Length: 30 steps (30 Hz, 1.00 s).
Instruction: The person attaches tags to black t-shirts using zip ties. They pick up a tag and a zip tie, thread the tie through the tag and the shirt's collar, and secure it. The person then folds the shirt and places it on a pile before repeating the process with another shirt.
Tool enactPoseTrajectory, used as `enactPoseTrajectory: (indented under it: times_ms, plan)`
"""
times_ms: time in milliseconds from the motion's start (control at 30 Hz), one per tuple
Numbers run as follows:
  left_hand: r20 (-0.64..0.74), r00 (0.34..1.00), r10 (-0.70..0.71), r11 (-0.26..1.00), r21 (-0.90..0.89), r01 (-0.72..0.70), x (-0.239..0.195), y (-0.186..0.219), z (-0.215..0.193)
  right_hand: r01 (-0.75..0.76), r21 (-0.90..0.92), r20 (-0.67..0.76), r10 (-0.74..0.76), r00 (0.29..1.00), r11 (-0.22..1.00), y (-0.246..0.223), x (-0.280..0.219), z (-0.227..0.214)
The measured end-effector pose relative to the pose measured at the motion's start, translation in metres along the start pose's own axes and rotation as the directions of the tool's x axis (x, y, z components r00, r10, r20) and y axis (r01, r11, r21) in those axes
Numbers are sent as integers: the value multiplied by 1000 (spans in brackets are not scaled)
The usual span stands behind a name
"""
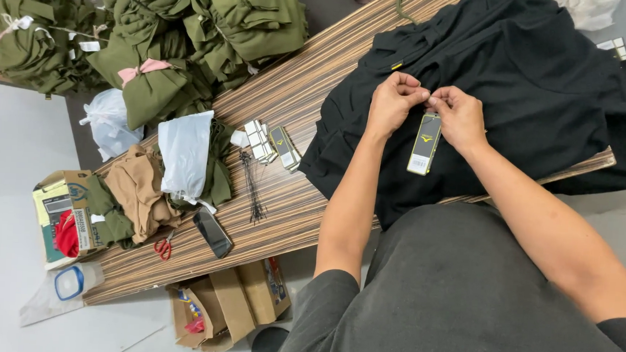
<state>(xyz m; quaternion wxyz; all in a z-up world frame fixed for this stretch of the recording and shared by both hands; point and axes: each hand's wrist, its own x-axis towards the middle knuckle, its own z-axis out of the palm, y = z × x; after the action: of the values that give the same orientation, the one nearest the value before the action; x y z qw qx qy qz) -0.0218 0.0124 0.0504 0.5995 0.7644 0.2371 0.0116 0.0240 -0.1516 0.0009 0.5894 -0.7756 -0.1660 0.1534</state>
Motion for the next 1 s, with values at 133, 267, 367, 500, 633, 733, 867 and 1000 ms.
enactPoseTrajectory:
  times_ms: [133, 267, 367, 500, 633, 733, 867, 1000]
  plan:
    - [12, 1000, -13, 998, 57, 13, 0, 2, 0, -23, -14, 8, 23, 1000, 1000, -1, -2, -3]
    - [2, 1000, -16, 997, 74, 15, 8, -13, 5, -91, 97, 75, 84, 994, 991, 14, 4, 1]
    - [-32, 999, 9, 993, 119, -6, 4, -7, 11, -111, 164, 108, 94, 990, 980, 15, 4, 1]
    - [-66, 997, 30, 994, 110, -23, -10, 1, 14, -136, 60, 75, 131, 988, 989, 11, 6, -3]
    - [-91, 995, 47, 998, 45, -43, -13, -4, 16, -138, -17, 89, 138, 986, 990, -1, 4, -4]
    - [-97, 994, 56, 998, 4, -56, -11, -10, 14, -115, -20, 87, 117, 989, 993, 1, 5, -2]
    - [-54, 996, 64, 993, -92, -69, -5, -21, 15, -98, -37, 86, 101, 991, 995, 5, 4, -3]
    - [-58, 996, 63, 986, -151, -72, -1, -27, 15, -77, -50, 85, 81, 993, 996, 1, 2, -3]
